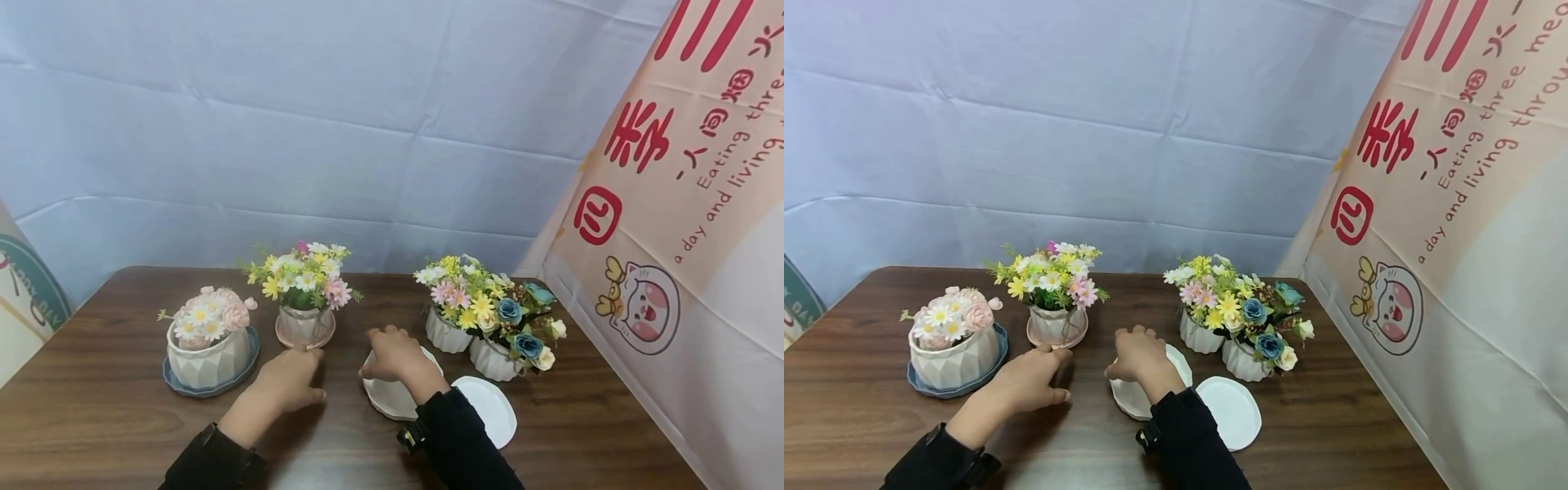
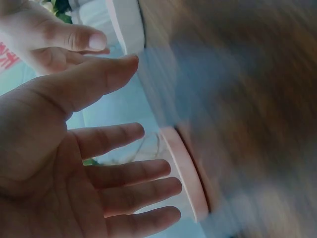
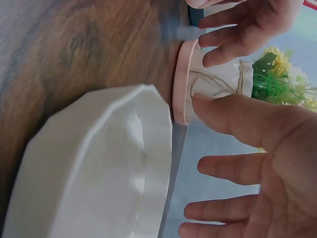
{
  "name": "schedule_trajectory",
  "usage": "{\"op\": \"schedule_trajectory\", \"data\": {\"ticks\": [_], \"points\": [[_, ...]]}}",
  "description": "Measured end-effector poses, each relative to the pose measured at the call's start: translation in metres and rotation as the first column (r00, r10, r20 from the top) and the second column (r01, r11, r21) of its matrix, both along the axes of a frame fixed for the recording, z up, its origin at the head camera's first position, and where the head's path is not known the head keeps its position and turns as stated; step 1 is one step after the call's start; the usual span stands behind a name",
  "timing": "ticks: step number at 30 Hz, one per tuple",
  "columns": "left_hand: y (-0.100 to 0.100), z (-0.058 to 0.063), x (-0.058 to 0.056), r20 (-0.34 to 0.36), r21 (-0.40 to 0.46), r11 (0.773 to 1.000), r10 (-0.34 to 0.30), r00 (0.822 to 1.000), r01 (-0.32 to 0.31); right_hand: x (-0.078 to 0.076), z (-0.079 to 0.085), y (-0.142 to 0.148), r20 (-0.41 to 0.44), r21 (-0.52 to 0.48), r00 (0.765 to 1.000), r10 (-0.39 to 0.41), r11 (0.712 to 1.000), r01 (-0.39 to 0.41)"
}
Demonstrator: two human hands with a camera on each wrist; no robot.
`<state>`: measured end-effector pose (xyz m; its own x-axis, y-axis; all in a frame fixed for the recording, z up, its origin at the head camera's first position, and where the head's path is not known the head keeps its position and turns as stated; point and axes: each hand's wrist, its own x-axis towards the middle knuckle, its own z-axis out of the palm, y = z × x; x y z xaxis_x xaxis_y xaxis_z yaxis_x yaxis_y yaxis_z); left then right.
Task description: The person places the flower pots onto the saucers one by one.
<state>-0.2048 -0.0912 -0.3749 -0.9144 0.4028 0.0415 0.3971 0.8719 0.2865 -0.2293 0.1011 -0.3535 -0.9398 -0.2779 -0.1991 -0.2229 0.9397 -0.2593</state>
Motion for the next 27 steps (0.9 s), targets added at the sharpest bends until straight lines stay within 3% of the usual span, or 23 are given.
{"op": "schedule_trajectory", "data": {"ticks": [18,27], "points": [[0.029,-0.001,0.0,0.048,0.099,0.994,-0.054,0.997,0.049,0.011,-0.002,0.038,0.016,-0.139,0.999,-0.042,0.989,0.044],[0.047,-0.004,0.0,0.093,0.123,0.992,0.016,0.996,-0.027,0.009,-0.007,0.058,0.052,-0.191,0.993,-0.11,0.975,0.118]]}}
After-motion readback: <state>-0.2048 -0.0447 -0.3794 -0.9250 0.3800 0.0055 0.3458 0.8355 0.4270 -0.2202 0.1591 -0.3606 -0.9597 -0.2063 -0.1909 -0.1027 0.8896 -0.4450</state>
